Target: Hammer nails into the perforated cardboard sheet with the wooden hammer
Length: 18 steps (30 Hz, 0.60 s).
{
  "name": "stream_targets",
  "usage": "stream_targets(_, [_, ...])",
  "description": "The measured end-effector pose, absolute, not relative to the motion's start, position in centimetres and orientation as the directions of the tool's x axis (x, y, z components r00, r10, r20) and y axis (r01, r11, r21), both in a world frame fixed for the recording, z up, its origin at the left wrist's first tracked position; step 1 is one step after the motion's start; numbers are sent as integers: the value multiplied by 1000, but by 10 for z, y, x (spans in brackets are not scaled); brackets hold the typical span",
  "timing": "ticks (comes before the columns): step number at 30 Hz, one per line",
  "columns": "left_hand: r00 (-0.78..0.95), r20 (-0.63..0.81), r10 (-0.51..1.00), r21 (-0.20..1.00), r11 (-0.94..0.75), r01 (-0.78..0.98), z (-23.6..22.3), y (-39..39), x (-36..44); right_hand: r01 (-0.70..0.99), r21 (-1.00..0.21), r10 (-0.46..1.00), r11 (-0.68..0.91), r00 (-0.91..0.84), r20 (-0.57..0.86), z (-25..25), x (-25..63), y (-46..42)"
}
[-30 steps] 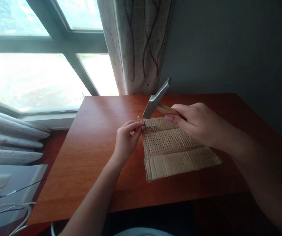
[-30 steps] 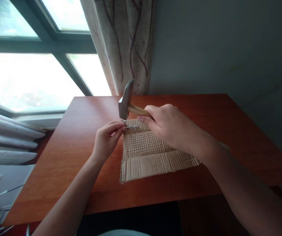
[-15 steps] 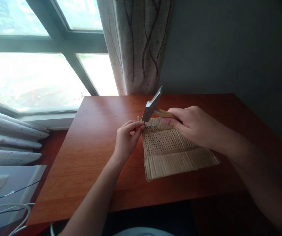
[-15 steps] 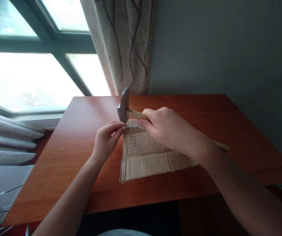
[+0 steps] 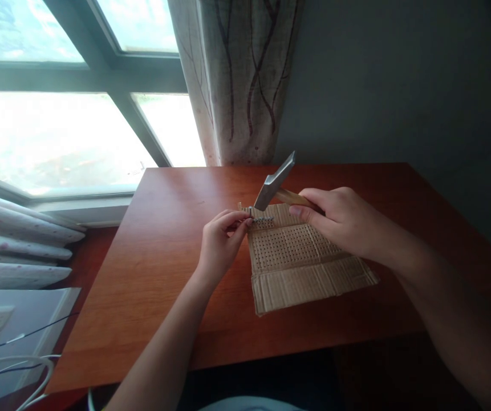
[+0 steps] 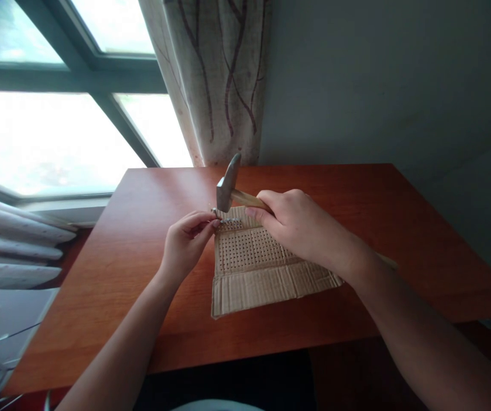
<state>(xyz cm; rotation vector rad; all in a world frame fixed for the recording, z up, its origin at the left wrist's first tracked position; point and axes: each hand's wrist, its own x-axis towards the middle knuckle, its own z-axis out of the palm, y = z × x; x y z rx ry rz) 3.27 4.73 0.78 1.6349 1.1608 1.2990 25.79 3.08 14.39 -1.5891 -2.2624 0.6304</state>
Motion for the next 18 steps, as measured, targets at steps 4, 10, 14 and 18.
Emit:
stream_targets(4, [85,322,943,916,-333,224,9,47,32,794,-525,934,306,-357,5,141,257,31])
stream_targets(10, [88,329,940,907,-341,247,12,45,31,795,-511,927,327,-376,7,142,251,33])
stream_targets(14, [86,332,939,908,-343,241,13,45,31,796,-505,928,334,-373,26,145,249,33])
stream_targets(18, [77,331,941,913,-340,228,13,45,32,811,-484,933,329,-358,35,147,250,32])
